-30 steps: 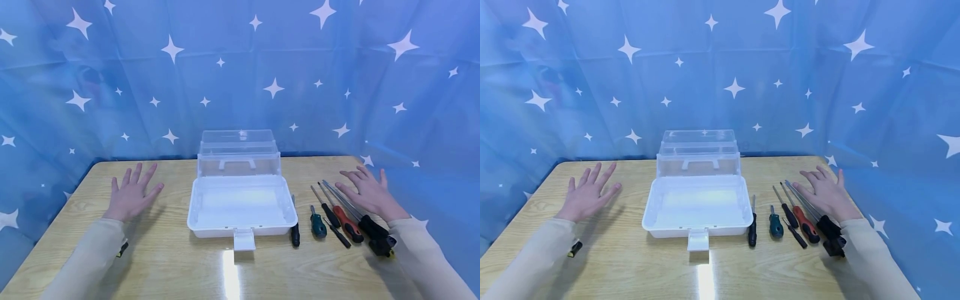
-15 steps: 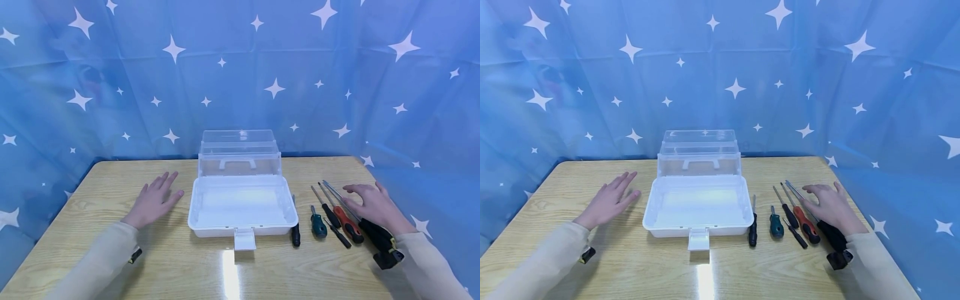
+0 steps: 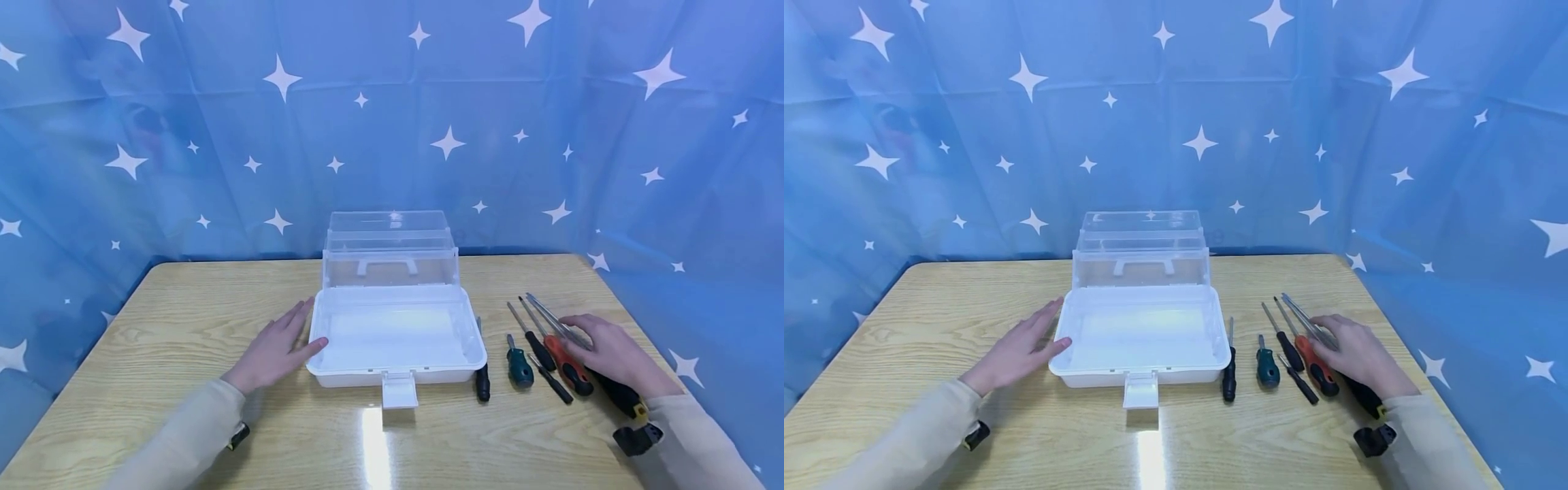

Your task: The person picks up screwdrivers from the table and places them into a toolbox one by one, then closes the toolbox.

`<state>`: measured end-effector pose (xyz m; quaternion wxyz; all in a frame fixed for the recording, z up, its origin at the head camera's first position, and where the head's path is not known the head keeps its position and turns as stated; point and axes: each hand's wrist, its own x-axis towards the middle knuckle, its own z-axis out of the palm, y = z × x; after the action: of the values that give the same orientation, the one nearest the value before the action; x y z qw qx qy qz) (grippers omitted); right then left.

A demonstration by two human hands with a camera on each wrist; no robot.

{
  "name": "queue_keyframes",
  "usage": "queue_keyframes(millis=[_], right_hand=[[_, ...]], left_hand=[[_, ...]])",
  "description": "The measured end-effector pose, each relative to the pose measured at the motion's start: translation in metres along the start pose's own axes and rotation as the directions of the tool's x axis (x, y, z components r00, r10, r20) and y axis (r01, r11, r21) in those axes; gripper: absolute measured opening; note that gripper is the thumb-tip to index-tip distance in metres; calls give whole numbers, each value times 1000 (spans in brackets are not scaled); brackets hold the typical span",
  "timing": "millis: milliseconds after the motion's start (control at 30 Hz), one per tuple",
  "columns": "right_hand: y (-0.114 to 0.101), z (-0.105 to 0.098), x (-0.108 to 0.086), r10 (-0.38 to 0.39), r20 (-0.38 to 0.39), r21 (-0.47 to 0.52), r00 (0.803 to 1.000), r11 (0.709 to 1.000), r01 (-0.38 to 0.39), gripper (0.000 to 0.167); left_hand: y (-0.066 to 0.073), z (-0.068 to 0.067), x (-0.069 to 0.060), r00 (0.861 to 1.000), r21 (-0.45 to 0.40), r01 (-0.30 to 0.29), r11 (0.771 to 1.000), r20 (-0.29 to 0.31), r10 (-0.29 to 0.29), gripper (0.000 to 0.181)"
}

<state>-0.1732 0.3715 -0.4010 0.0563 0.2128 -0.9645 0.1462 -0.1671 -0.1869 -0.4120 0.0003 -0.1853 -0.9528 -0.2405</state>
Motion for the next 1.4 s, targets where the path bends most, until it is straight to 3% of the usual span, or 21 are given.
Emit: queue_keyframes(millis=[300,600,733,867,1000,1267,1400], right_hand=[[11,-1,-15,46,28,43,999,998,-47,41],[27,-4,-35,52,-11,72,999,996,-51,37],[33,-4,-45,80,5,89,997,993,-80,38],[34,-2,-54,152,42,182,988,971,-157,39],[29,4,-62,202,31,199,979,959,-204,44],[19,23,-64,117,-107,146,987,984,-101,48],[21,27,-61,84,-127,120,988,990,-69,49]], left_hand=[[11,7,-1,998,-57,13,998,59,-10,104],[20,11,1,992,-245,64,967,124,-34,129],[20,11,2,990,-252,82,964,135,-48,130],[19,12,3,989,-267,85,960,141,-48,128],[20,12,4,988,-274,86,958,148,-46,127],[19,13,3,988,-301,88,950,148,-45,126],[18,14,3,989,-305,80,949,145,-36,126]])
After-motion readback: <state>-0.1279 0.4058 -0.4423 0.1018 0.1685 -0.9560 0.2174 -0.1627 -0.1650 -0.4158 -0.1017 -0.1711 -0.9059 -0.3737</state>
